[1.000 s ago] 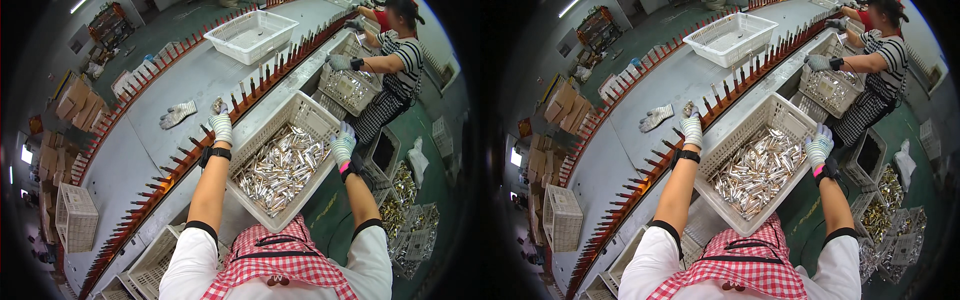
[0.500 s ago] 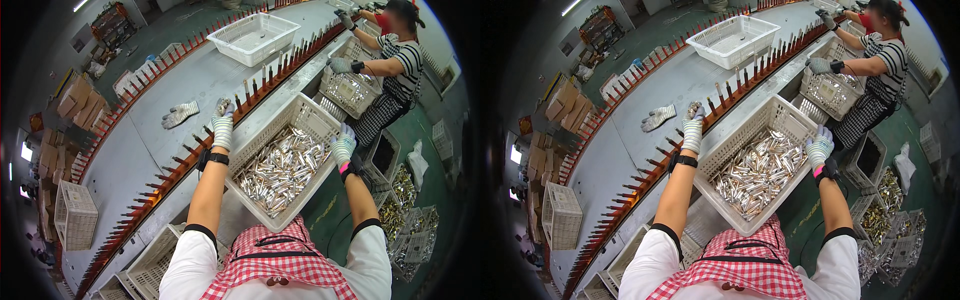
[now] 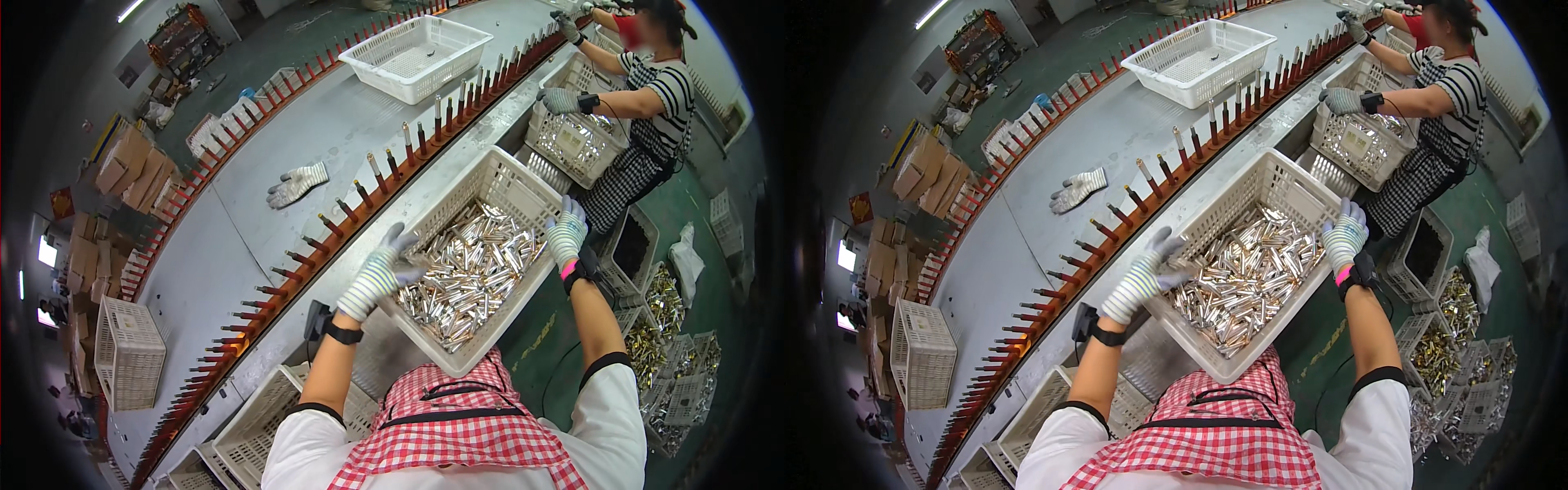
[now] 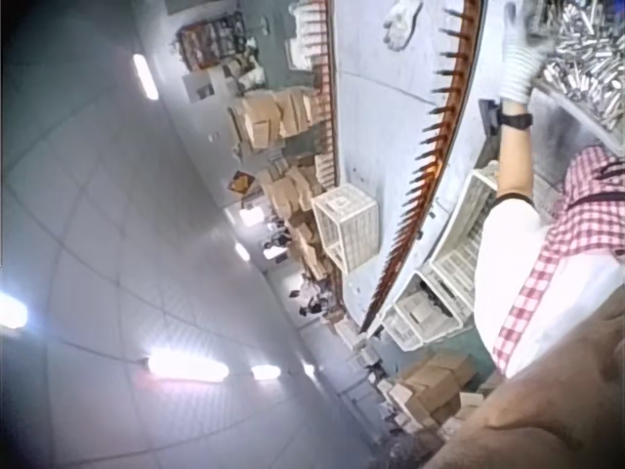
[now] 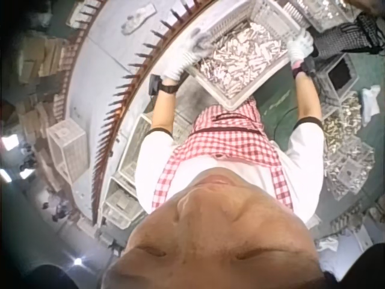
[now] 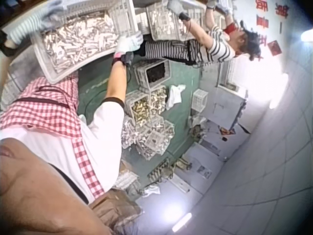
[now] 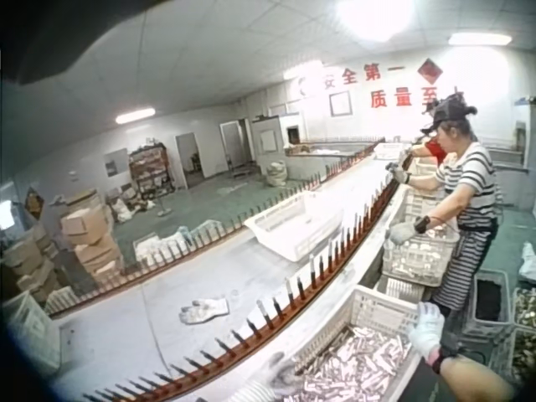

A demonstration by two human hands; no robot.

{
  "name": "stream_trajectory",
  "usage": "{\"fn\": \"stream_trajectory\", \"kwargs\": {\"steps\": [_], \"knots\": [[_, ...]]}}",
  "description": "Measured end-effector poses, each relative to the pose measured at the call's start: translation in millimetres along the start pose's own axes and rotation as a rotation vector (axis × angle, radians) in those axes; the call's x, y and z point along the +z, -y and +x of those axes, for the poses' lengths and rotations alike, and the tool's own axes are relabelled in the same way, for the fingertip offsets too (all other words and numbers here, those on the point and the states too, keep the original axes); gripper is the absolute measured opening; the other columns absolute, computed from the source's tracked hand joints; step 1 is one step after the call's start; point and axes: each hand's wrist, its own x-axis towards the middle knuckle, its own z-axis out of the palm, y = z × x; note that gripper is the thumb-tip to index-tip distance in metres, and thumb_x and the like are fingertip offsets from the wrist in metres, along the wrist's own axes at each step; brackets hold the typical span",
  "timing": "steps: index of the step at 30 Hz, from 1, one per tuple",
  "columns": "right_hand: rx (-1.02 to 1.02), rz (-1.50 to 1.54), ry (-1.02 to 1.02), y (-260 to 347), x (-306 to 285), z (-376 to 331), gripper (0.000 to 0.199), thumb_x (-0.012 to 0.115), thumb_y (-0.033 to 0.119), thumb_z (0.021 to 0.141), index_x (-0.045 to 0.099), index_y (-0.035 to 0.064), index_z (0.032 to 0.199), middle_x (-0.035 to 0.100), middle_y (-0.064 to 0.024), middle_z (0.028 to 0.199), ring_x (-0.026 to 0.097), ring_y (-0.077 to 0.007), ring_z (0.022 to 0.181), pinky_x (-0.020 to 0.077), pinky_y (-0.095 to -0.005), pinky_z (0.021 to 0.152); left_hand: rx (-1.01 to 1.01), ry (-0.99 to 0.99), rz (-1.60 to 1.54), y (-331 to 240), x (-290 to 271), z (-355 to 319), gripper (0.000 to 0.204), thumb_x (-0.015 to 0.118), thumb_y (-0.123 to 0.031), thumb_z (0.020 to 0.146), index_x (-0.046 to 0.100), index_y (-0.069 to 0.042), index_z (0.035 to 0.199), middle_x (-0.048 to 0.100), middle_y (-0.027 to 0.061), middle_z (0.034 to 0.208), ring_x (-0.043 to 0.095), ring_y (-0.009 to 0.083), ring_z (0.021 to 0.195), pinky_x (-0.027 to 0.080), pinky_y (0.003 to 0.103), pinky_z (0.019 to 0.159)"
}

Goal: Picking up small metal components from a basket and mounting them onto a rotating assembly track.

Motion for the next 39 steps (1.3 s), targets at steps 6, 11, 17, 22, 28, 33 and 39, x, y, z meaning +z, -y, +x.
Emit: {"fn": "stream_trajectory", "kwargs": {"steps": [6,11,17,22,28,33,39], "knots": [[0.002,-0.07,0.09,10.9,-12.1,12.8,0.067,0.066,0.024,0.075,0.044,0.0083,0.137,0.048,-0.0153,0.133,0.045,-0.036,0.123,0.04,-0.0501,0.097,0.029,-0.312,0.202,21.8,37.3,-29.6,0.032,0.066,-0.03,0.085,0.065,-0.008,0.109,0.065,0.0146,0.114,0.063,0.0339,0.1,0.052,0.04,0.084],[0.075,-0.098,0.158,2.9,-7.7,23.8,0.066,0.069,0.026,0.073,0.047,0.0111,0.133,0.053,-0.0111,0.124,0.049,-0.0315,0.12,0.0427,-0.0484,0.093,-0.055,-0.369,0.154,30.6,43.0,-25.8,0.023,0.063,-0.025,0.088,0.068,-0.004,0.096,0.068,0.017,0.095,0.065,0.0344,0.09,0.051,0.04,0.079],[0.051,-0.086,0.118,-4.3,0.1,23.9,0.062,0.068,0.025,0.075,0.048,0.0103,0.132,0.054,-0.011,0.122,0.05,-0.0321,0.118,0.0432,-0.0491,0.091,-0.109,-0.357,0.217,27.7,44.1,-25.5,0.024,0.062,-0.027,0.089,0.068,-0.004,0.091,0.067,0.0175,0.089,0.065,0.0348,0.082,0.051,0.04,0.073],[0.089,-0.103,0.153,-2.9,0.3,21.4,0.064,0.07,0.026,0.075,0.048,0.0106,0.132,0.053,-0.0104,0.126,0.049,-0.0313,0.12,0.0429,-0.0488,0.094,-0.136,-0.345,0.269,28.9,45.2,-27.9,0.024,0.062,-0.027,0.089,0.068,-0.004,0.09,0.067,0.017,0.088,0.064,0.035,0.081,0.051,0.041,0.073],[0.067,-0.104,0.169,-1.3,-5.6,21.8,0.064,0.071,0.026,0.074,0.047,0.0109,0.132,0.053,-0.0107,0.127,0.049,-0.0315,0.12,0.0435,-0.0494,0.094,-0.101,-0.341,0.364,22.2,40.6,-27.8,0.03,0.059,-0.033,0.089,0.069,-0.006,0.083,0.067,0.0147,0.085,0.064,0.0335,0.079,0.051,0.042,0.073],[0.07,-0.102,0.179,2.2,-14.6,23.5,0.063,0.069,0.026,0.077,0.045,0.011,0.133,0.052,-0.0125,0.128,0.048,-0.0327,0.12,0.0433,-0.0503,0.094,-0.14,-0.314,0.391,18.1,40.1,-25.6,0.029,0.06,-0.032,0.088,0.065,-0.004,0.081,0.065,0.017,0.081,0.062,0.0355,0.081,0.049,0.043,0.074],[0.067,-0.105,0.206,9.2,-26.9,23.0,0.064,0.067,0.028,0.08,0.042,0.0098,0.136,0.052,-0.0143,0.13,0.048,-0.0343,0.121,0.0429,-0.0507,0.096,-0.065,-0.532,0.243,15.8,47.9,-28.6,0.021,0.06,-0.024,0.089,0.066,-0.005,0.097,0.067,0.0161,0.095,0.063,0.0355,0.088,0.05,0.043,0.08]]}}
